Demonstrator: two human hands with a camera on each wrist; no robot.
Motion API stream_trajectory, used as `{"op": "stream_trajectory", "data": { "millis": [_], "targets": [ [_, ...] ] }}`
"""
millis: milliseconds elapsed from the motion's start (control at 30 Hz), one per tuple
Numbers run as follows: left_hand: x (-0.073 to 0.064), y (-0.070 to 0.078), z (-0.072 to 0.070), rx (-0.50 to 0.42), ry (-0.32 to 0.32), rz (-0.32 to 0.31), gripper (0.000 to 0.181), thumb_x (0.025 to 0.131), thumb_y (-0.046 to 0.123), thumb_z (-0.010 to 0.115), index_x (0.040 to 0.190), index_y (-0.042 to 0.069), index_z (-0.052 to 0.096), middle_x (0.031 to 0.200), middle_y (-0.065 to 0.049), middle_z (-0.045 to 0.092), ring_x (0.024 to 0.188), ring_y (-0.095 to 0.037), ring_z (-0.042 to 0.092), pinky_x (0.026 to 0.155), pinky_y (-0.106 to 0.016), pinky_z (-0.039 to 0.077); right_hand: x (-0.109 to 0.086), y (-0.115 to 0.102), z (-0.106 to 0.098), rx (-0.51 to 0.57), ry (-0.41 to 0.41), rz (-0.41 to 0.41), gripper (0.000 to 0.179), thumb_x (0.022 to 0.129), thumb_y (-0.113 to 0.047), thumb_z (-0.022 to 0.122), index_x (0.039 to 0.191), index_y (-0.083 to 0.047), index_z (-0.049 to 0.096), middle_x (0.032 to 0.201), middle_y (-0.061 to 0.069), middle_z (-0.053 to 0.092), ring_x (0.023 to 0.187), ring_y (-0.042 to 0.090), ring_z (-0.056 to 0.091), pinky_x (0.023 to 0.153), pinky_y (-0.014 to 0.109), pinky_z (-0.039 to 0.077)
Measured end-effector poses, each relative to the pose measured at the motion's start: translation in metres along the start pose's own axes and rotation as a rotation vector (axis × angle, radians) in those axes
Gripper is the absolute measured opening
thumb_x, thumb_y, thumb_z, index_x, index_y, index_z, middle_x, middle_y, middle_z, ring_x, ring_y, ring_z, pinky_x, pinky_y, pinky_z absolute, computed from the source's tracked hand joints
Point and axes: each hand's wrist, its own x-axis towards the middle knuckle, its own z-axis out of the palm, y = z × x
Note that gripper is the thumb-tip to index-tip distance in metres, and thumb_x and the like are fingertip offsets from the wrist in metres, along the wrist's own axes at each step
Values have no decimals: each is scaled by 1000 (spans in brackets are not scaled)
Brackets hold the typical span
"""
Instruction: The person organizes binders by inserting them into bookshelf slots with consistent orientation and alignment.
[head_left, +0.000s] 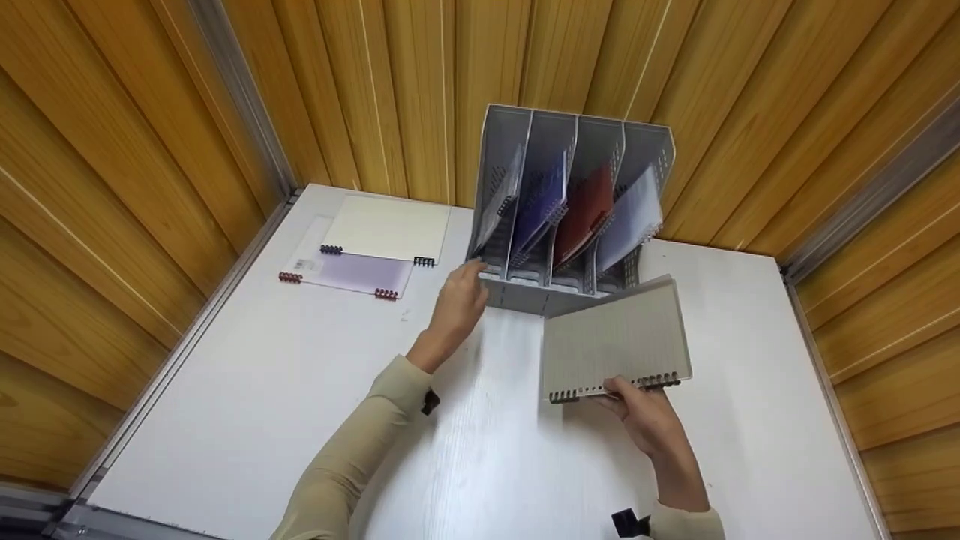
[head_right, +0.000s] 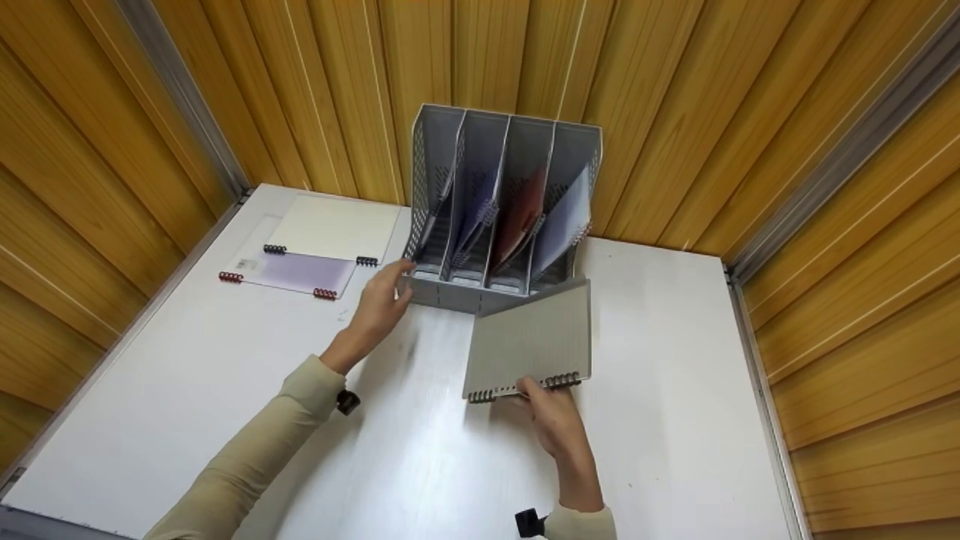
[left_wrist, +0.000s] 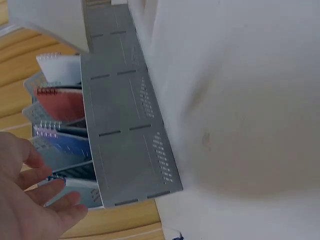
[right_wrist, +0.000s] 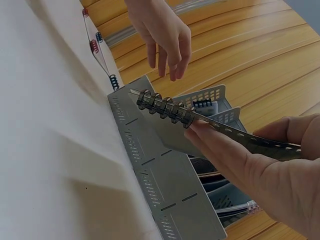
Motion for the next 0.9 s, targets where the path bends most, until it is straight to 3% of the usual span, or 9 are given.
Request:
{"op": "stream_trajectory", "data": {
  "millis": [100, 167, 300, 400, 600, 900],
  "targets": [
    [17, -13, -2, 9, 7, -117, 33, 96, 1, 63, 127, -9, 59, 139, -28, 55, 127, -42, 57, 105, -43, 50, 0, 2, 6, 7, -15, -7, 57, 97, 13, 42, 151, 3, 26, 142, 36, 42, 123, 35, 58, 98, 39, 54],
    [28, -21, 0, 9, -23, -204, 36, 98, 3, 62, 130, -11, 57, 138, -29, 56, 125, -42, 58, 103, -45, 50, 1, 2, 10, 21, -12, -3, 56, 96, 14, 43, 149, 2, 29, 140, 34, 45, 120, 32, 60, 97, 39, 54],
    [45, -34, 5, 9, -108, -357, 34, 100, 5, 58, 130, -11, 58, 123, -28, 66, 112, -39, 67, 93, -46, 55, 5, 1, 19, 58, -26, -8, 55, 96, 15, 42, 148, 0, 32, 138, 30, 47, 118, 30, 62, 98, 41, 54],
    [54, -41, 5, -11, -137, -429, 28, 99, 3, 58, 123, -9, 66, 110, -23, 73, 95, -31, 71, 82, -43, 58, 10, -3, 25, 61, -56, -19, 57, 95, 15, 42, 149, -1, 32, 142, 31, 46, 123, 34, 60, 99, 42, 53],
    [62, -47, 3, -91, -145, -421, 18, 95, -1, 61, 105, -9, 74, 86, -14, 72, 68, -18, 53, 61, -30, 45, 22, -10, 39, 31, -76, -41, 60, 94, 14, 44, 151, -2, 31, 144, 32, 45, 131, 41, 53, 100, 40, 52],
    [59, -53, 6, -78, -134, -409, 15, 92, -1, 62, 91, -5, 76, 78, -9, 69, 68, -18, 50, 60, -28, 40, 41, -17, 63, -69, -92, -50, 72, 96, 9, 46, 158, -15, 19, 147, 28, 42, 133, 38, 49, 102, 38, 51]
  ]
}}
